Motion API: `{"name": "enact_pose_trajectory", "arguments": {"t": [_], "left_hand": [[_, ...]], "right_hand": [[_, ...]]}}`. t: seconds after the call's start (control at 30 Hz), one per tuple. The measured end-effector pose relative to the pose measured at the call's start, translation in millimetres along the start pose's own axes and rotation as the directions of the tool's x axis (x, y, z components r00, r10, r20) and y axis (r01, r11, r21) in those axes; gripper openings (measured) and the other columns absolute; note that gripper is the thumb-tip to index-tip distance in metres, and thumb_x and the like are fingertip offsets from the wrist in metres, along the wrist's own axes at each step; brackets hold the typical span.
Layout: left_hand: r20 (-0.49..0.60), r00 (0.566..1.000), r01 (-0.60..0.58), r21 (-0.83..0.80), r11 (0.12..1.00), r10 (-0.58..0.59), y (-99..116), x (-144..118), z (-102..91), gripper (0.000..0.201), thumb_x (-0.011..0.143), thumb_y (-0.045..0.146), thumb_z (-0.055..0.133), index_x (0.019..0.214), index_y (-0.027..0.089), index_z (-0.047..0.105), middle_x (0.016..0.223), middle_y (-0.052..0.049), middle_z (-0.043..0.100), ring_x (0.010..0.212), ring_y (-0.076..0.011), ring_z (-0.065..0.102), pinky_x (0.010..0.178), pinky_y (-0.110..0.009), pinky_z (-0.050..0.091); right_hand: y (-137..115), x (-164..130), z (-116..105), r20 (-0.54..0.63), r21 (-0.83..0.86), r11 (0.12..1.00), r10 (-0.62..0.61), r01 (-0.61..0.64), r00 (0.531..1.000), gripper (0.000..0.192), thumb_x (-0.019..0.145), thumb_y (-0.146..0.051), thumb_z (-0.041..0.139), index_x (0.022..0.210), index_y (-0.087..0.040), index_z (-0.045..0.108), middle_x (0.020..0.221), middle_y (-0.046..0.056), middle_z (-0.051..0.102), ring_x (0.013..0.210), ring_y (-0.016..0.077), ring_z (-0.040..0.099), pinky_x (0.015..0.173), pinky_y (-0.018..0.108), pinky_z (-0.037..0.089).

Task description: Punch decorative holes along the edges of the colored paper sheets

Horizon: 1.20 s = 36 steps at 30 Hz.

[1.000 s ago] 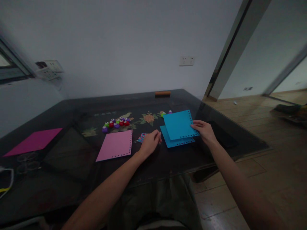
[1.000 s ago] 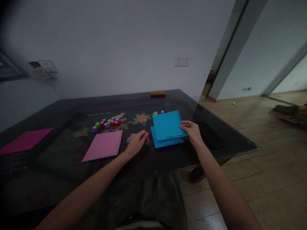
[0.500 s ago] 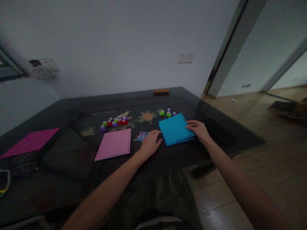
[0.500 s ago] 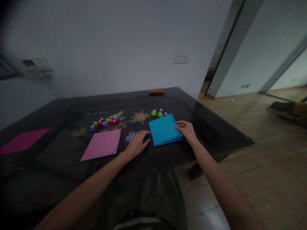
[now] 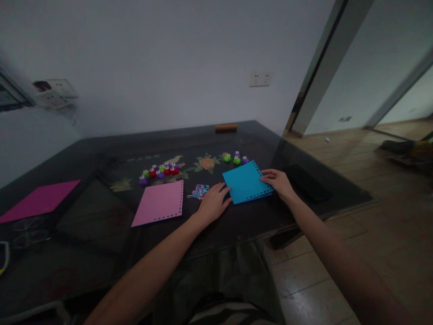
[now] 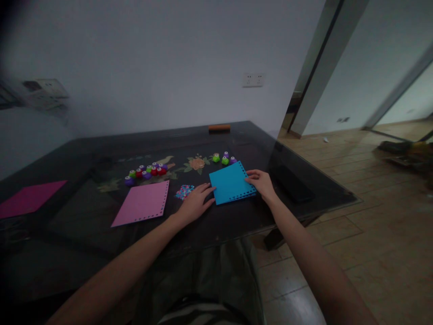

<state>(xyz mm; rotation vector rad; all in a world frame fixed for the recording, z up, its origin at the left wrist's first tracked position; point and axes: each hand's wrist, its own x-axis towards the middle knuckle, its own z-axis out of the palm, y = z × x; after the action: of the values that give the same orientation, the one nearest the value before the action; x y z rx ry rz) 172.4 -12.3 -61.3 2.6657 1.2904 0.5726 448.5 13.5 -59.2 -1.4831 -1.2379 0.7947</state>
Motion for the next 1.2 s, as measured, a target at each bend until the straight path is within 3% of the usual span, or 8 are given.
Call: {"name": "enact_pose_trajectory", "arguments": {"t": [0.33,0.57,0.77,1.2], "left_hand": [[0.009,1.0,-0.013,0.011,1.0,0.013,-1.7,0.6,1.7,0.042,0.089,0.038,0.046,0.126,0.019,0.053,0.136,-0.01,0.049,0.126,-0.0251,0.043,0.106,-0.04,0.034],[0.016,1.0,-0.024,0.013,1.0,0.024,-1.4,0.5,0.2,0.043,0.089,0.036,0.047,0.128,0.018,0.052,0.137,-0.01,0.048,0.127,-0.0246,0.042,0.107,-0.039,0.033],[0.026,1.0,-0.014,0.009,1.0,0.013,-0.9,0.8,0.0,0.044,0.089,0.038,0.046,0.129,0.02,0.05,0.137,-0.009,0.048,0.127,-0.0245,0.042,0.107,-0.04,0.033],[0.016,1.0,-0.021,-0.003,1.0,0.021,-1.7,0.5,0.2,0.042,0.089,0.037,0.046,0.127,0.02,0.053,0.137,-0.009,0.048,0.127,-0.0248,0.041,0.107,-0.041,0.033]], "right_hand": [[-3.1,-2.5,0.0,0.005,-0.023,1.0,-0.01,0.01,1.0,0.044,0.054,-0.034,0.075,0.092,-0.013,0.067,0.066,0.003,0.065,0.056,0.0146,0.056,0.049,0.025,0.042],[3.3,1.4,-6.5,-0.096,-0.007,0.997,-0.077,0.077,0.992,0.035,0.058,-0.032,0.072,0.088,-0.014,0.066,0.073,0.006,0.067,0.061,0.0174,0.061,0.057,0.03,0.05],[9.9,5.5,-7.6,-0.028,-0.158,0.973,-0.173,0.167,0.984,0.027,0.059,-0.025,0.071,0.084,-0.015,0.067,0.076,0.007,0.067,0.072,0.0196,0.063,0.073,0.035,0.051],[7.2,2.4,-4.0,0.029,-0.205,0.963,-0.175,0.177,0.984,0.026,0.06,-0.021,0.069,0.086,-0.016,0.067,0.077,0.006,0.068,0.074,0.0196,0.064,0.072,0.034,0.051]]}}
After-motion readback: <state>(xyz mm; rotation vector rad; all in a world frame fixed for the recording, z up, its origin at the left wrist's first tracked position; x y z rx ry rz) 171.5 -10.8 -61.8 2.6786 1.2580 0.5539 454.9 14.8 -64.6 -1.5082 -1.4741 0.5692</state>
